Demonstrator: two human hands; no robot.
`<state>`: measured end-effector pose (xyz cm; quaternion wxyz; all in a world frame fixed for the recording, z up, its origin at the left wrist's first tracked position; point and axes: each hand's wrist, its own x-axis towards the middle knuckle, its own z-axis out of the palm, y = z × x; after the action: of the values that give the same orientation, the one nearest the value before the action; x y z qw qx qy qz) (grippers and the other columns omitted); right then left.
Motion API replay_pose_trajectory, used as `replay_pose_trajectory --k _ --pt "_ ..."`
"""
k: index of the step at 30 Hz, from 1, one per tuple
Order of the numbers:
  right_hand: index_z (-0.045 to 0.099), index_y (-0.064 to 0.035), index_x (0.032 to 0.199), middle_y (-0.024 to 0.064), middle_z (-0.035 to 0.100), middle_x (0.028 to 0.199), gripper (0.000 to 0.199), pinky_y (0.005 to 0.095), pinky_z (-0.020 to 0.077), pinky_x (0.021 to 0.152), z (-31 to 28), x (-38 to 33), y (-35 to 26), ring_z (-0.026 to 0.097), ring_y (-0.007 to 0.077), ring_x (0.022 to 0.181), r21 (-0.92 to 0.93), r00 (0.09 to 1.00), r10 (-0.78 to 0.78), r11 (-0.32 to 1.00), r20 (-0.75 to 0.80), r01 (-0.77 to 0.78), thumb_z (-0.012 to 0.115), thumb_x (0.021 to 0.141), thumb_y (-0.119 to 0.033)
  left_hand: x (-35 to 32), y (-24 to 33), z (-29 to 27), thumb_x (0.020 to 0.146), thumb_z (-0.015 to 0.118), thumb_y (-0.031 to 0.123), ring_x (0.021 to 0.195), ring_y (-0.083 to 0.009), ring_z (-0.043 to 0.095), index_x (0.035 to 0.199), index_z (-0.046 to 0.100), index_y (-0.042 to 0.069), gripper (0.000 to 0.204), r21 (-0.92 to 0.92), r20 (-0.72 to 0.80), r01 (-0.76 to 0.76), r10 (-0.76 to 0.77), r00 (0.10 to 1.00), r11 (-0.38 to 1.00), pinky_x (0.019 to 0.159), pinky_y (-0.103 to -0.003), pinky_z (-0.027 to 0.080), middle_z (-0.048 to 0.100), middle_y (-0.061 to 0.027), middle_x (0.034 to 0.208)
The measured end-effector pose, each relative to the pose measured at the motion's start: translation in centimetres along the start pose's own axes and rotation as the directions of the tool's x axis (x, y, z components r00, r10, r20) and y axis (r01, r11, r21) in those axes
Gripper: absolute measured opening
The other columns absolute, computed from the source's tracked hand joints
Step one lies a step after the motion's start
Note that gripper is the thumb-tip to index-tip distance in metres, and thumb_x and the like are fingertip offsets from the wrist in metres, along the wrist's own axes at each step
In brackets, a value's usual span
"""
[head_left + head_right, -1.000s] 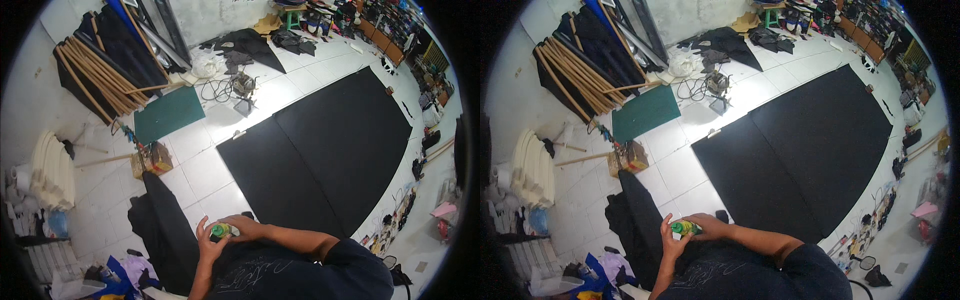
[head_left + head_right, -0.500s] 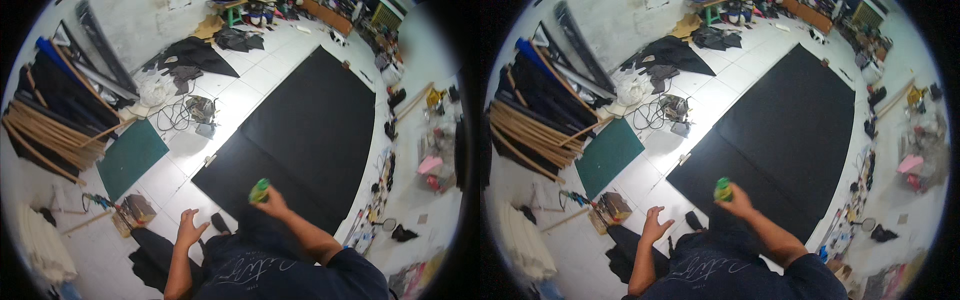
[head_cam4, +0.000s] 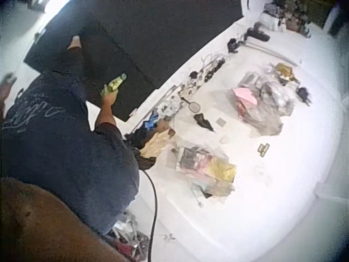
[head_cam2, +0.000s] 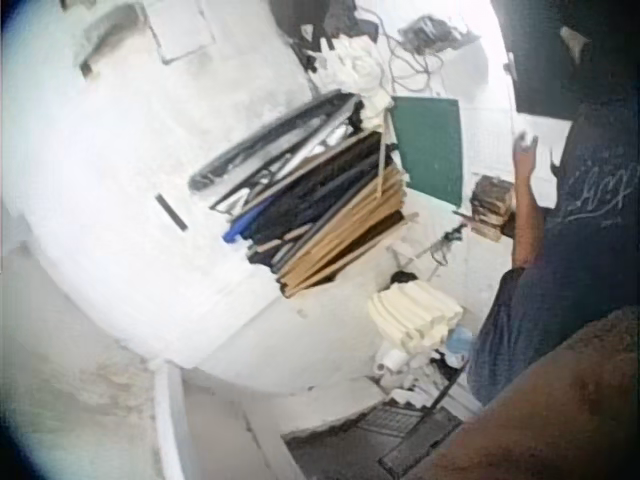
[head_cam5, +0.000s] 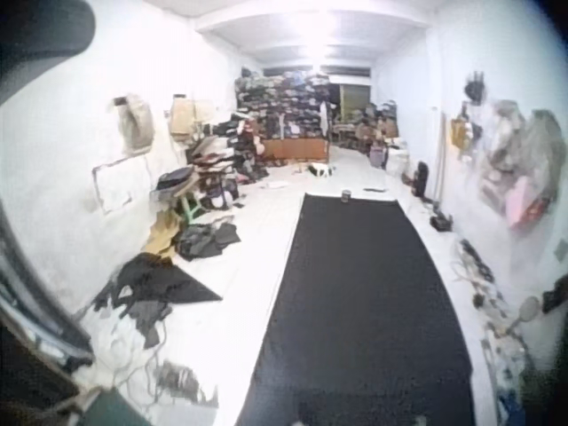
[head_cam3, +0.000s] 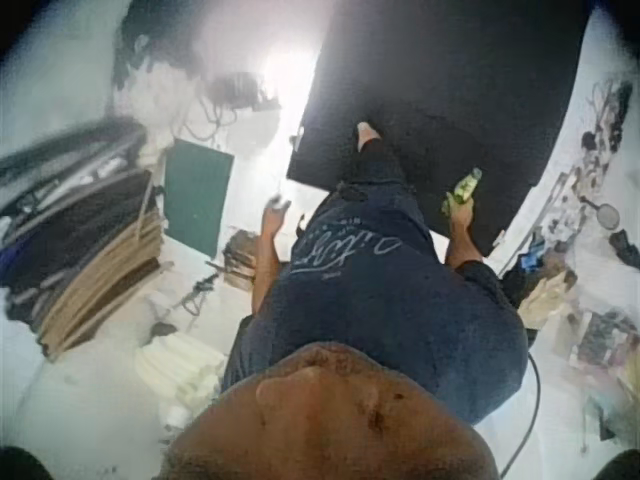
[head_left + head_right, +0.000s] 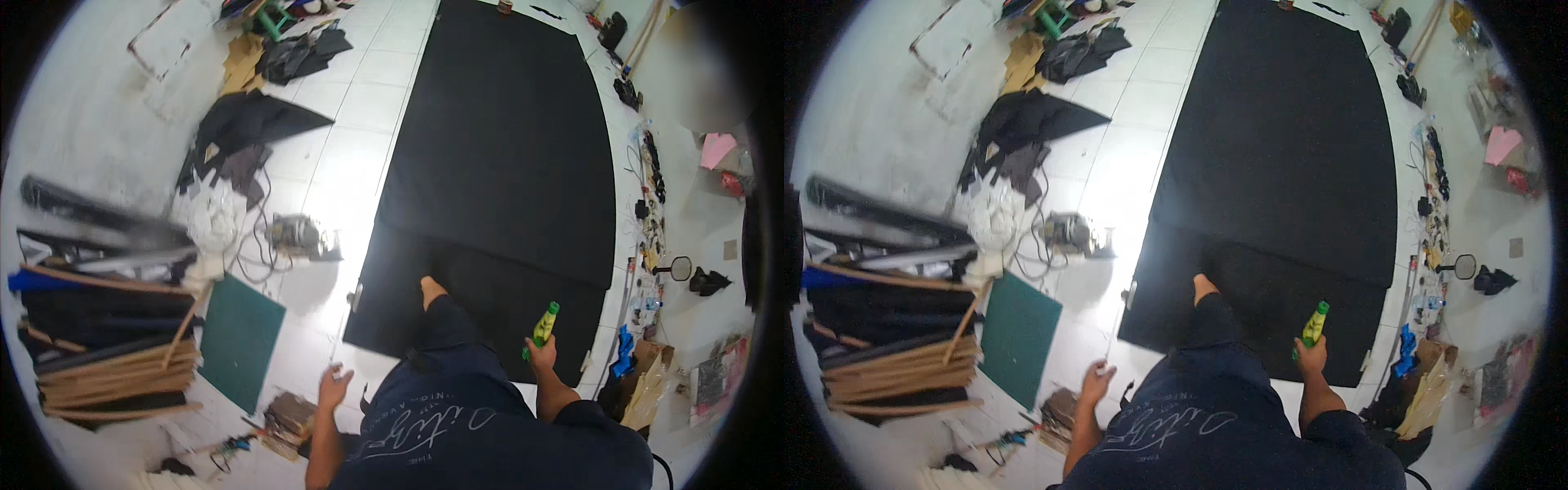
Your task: The person untangles a power cable, retrieves a plastic bottle of liquid from a box, and applies the liquid to the internal mechanisms of an industrial fabric cutting machine.
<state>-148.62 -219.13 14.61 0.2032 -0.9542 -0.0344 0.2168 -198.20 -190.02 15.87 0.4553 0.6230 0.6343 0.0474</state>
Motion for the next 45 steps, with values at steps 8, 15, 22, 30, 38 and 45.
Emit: replay_pose_trajectory --k 8,15,22,30,38,45 --pt "0.049 -0.0051 0.129 0.0172 0.064 0.117 0.07 0.042 0.0477 0.093 -1.3 15.1 -27.2 0.062 0.0329 0.112 0.294 0.982 -0.185 0.938 -0.021 0.183 0.081 0.075 -0.034 13.6 1.2 -0.5 0.084 0.07 0.031 0.07 -0.0195 0.062 0.111 0.066 0.003 0.039 0.291 0.533 0.149 -0.29 0.795 0.945 0.054 -0.032 0.048 0.064 -0.0093 0.081" --pt "0.048 -0.0052 0.131 0.0182 0.062 0.121 0.071 0.0428 0.0461 0.097 -3.1 24.8 -45.9 0.06 0.0339 0.115 0.536 0.979 -0.149 0.819 -0.142 0.203 0.078 0.078 -0.042 38.8 29.4 -5.3 0.089 0.067 0.028 0.073 -0.0135 0.059 0.115 0.059 0.004 0.037 -0.077 0.276 0.18 -0.152 0.949 0.981 0.06 -0.031 0.048 0.062 -0.0025 0.088" --pt "0.049 -0.006 0.13 0.0173 0.063 0.118 0.072 0.0429 0.0467 0.096 1.1 25.4 -43.4 0.06 0.0337 0.113 0.541 0.93 0.3 0.828 -0.212 -0.144 0.082 0.074 -0.035 59.8 47.3 -8.3 0.087 0.07 0.032 0.074 -0.0145 0.061 0.117 0.06 0.002 0.044 0.214 0.407 -0.148 0.05 0.912 0.966 0.059 -0.031 0.048 0.064 -0.0086 0.095" --pt "0.049 -0.0005 0.119 0.0167 0.062 0.104 0.051 0.0393 0.0489 0.084 14.7 10.7 -47.0 0.062 0.0293 0.098 0.79 0.179 0.841 0.54 -0.51 -0.29 0.077 0.082 -0.022 91.6 70.7 -5.3 0.088 0.07 0.027 0.079 -0.0166 0.06 0.12 0.056 -0.006 0.048 0.355 0.722 -0.606 0.204 0.662 0.712 0.071 -0.03 0.049 0.066 -0.0113 0.094" --pt "0.049 0.0002 0.123 0.0189 0.061 0.111 0.059 0.0408 0.0455 0.092 25.6 6.4 -68.9 0.061 0.033 0.104 0.94 -0.169 0.938 0.263 -0.302 -0.218 0.079 0.078 -0.026 103.4 88.1 2.5 0.086 0.07 0.027 0.078 -0.0222 0.063 0.105 0.066 0.002 0.032 0.356 0.848 -0.907 0.33 0.415 0.226 0.073 -0.035 0.051 0.068 -0.0146 0.087" --pt "0.052 -0.0016 0.123 0.014 0.063 0.109 0.058 0.037 0.0476 0.091 33.6 9.6 -80.9 0.061 0.0254 0.103 0.965 -0.17 0.956 0.217 -0.24 -0.144 0.08 0.076 -0.02 92.1 84.4 12.8 0.084 0.073 0.035 0.08 -0.0246 0.067 0.108 0.067 0.003 0.04 0.169 0.959 -0.983 -0.217 0.181 -0.073 0.074 -0.037 0.053 0.07 -0.0161 0.09"
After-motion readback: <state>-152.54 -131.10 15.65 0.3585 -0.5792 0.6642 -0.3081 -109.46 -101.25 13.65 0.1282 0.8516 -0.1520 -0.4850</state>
